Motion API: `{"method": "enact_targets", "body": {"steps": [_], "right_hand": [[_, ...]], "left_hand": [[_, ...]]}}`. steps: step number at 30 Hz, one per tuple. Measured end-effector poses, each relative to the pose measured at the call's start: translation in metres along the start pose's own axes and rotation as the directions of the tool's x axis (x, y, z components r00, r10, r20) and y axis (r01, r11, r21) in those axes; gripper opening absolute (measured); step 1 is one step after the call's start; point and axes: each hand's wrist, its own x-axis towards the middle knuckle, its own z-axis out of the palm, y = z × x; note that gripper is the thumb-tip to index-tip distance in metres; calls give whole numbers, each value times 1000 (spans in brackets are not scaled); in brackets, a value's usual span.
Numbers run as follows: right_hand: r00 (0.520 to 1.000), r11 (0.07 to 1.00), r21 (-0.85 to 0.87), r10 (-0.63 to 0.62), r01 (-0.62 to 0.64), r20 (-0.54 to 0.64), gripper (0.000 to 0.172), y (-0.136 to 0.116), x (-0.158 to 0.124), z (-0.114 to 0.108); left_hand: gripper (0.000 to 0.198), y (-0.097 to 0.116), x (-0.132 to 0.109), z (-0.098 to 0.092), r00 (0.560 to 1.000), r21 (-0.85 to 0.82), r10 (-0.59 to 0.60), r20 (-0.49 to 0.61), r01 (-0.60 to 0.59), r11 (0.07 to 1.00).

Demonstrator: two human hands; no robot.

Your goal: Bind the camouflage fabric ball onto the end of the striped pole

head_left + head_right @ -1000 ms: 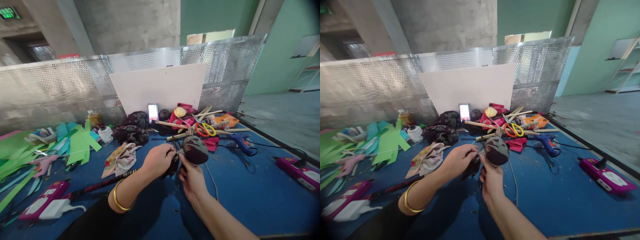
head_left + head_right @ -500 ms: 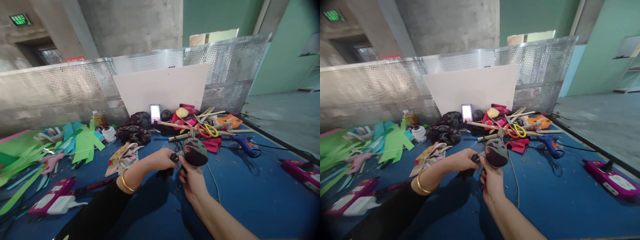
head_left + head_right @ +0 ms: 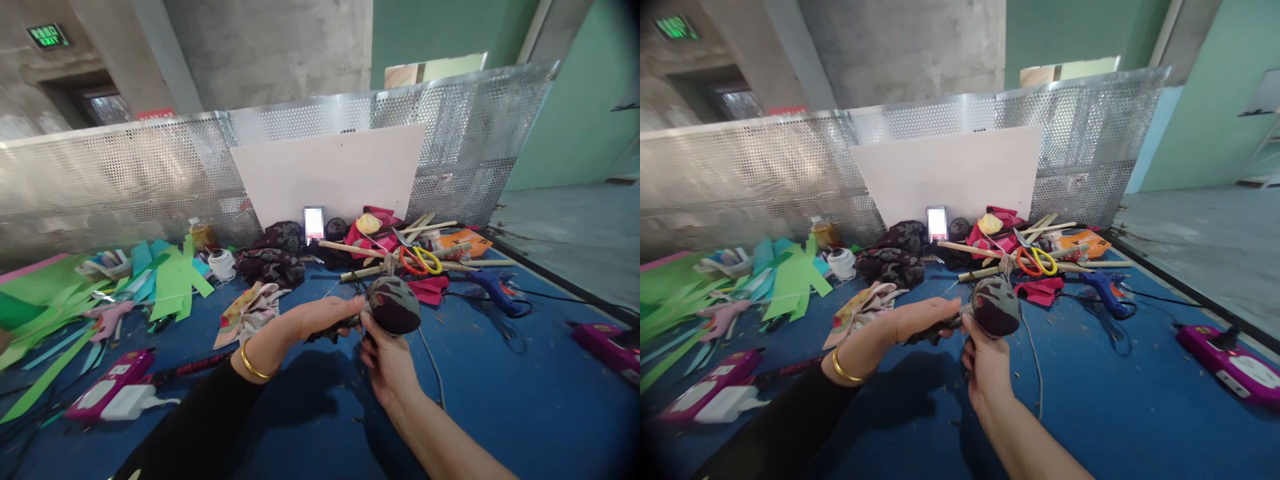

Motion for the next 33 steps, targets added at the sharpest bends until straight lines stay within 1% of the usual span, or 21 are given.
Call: {"method": "enact_targets", "body": {"steps": [1,3,6,8,9,11,13,15,16,18,21,22,24,26,28,29,31,33], "right_hand": [[1000,1000,-8,-1,1,5,40,0,0,0],[1000,1000,-15,3,-3,-1,40,-1,-1,0],[1000,1000,2,13,-13,-24,42,-1,-1,1],[1000,1000,8,13,-13,-28,42,0,-1,1],[1000,1000,8,11,-10,-22,41,1,-1,1],[1000,1000,5,5,-5,-12,40,2,0,0],[1000,1000,3,3,-3,-4,39,3,1,-1],[1000,1000,0,3,-3,-4,38,1,0,0],[1000,1000,0,2,-2,-1,38,0,-1,1],[1000,1000,5,-8,8,23,37,-2,-3,2],[998,1000,-13,-22,23,61,33,-4,-9,2],[997,998,-47,-26,30,71,32,-4,-11,0],[995,985,-168,-34,49,91,33,-5,-13,-5],[989,934,-343,-51,95,136,36,-7,-13,-14],[978,830,-532,-72,168,196,35,-10,-10,-22],[969,752,-624,-86,215,230,31,-12,-9,-25],[947,560,-766,-135,317,293,28,-16,-7,-30],[919,390,-833,-214,392,332,34,-20,-9,-31]], "left_hand": [[52,1,-1,0,1000,-28,-13,-3,13,1000],[48,2,-4,-1,1000,-47,-11,4,11,999],[34,1,-6,-5,998,5,36,58,-37,999],[27,-2,-7,-5,997,88,64,44,-67,994],[24,-4,-8,-5,997,152,83,7,-83,985],[24,-7,-9,1,987,307,119,-111,-79,948],[26,-9,-10,8,958,452,152,-243,-27,891],[28,-10,-13,16,923,526,169,-345,41,849],[28,-10,-14,18,910,537,176,-375,58,841],[30,-10,-17,20,894,523,199,-401,46,851],[30,-9,-19,16,895,467,216,-390,-10,884],[29,-9,-20,14,899,450,216,-381,-24,893],[27,-9,-19,12,908,423,207,-364,-37,906],[27,-10,-19,11,911,402,207,-356,-50,914],[28,-12,-18,11,911,382,217,-352,-72,921],[28,-13,-17,10,910,369,226,-347,-89,925],[28,-14,-16,10,911,334,240,-334,-124,934],[28,-14,-16,10,917,295,235,-321,-139,945]]}}
